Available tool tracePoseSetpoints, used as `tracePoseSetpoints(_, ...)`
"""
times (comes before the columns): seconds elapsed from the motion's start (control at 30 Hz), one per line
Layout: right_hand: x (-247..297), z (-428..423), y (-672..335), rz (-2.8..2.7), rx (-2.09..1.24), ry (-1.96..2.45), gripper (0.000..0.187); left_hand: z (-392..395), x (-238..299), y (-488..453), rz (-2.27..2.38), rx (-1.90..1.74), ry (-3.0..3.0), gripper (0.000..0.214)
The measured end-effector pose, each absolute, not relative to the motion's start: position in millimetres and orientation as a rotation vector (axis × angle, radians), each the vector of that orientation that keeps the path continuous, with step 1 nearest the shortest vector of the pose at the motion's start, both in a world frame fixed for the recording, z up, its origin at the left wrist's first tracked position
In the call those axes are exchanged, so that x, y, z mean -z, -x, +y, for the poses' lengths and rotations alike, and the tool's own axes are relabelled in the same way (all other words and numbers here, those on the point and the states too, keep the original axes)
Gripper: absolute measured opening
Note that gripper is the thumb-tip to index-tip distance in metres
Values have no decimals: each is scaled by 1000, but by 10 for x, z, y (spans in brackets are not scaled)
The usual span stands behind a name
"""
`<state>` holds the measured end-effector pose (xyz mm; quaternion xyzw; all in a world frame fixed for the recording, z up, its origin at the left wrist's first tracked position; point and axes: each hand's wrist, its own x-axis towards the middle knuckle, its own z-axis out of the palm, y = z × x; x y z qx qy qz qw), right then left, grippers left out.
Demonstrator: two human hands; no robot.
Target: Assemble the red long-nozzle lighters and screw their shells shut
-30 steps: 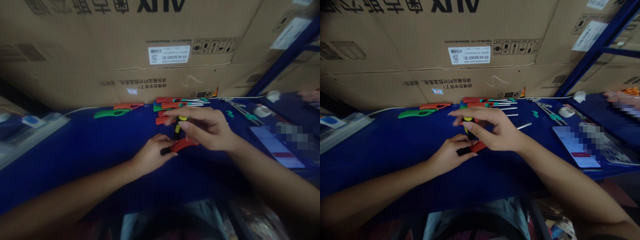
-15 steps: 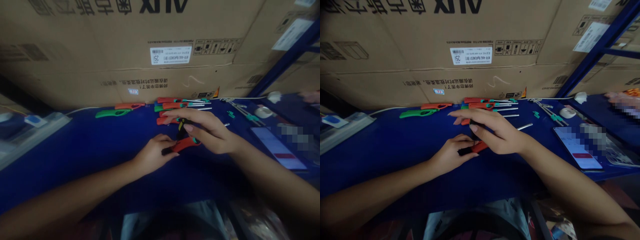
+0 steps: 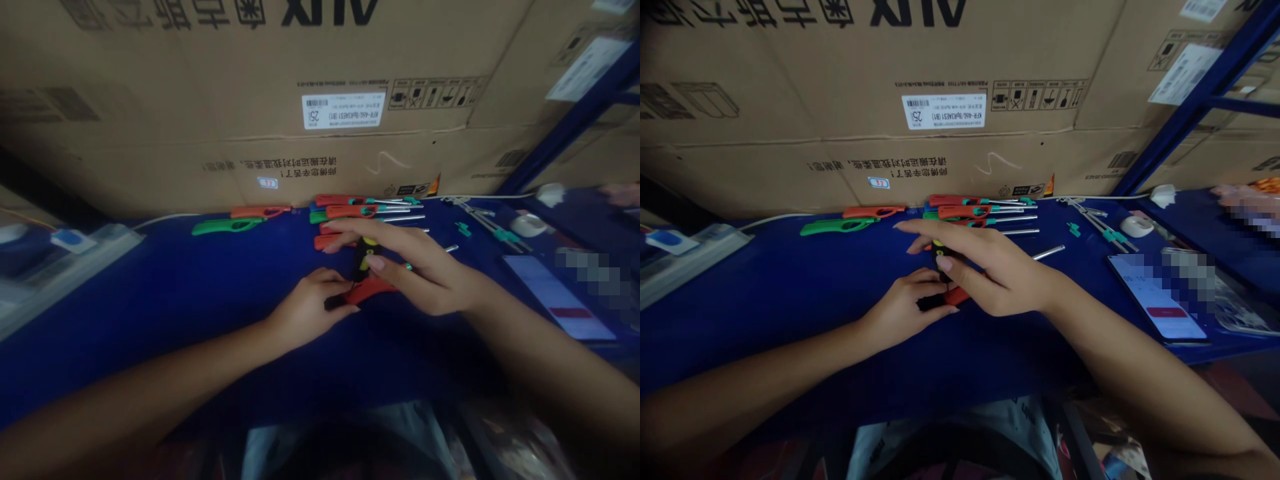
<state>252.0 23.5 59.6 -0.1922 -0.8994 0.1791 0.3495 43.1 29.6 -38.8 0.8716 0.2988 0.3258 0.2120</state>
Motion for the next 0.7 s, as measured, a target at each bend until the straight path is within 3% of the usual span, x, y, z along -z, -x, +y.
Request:
tracePoseSetpoints(0.1, -584, 255, -2534, -2320, -422, 535, 44, 297, 392, -433, 825, -912, -2440, 28)
tracePoseSetpoints(0.33, -472, 290, -2494, -2165, 26, 577, 35, 295, 354, -449, 824, -888, -2446, 27)
tracePoseSetpoints(0.53, -554, 244, -2491, -2275, -391, 479, 43, 293, 373, -443, 826, -921, -2445, 27)
tracePoseSetpoints(0.7, -512, 283, -2463, -2174, -207, 434, 27, 297, 368, -447, 812, -919, -2458, 22)
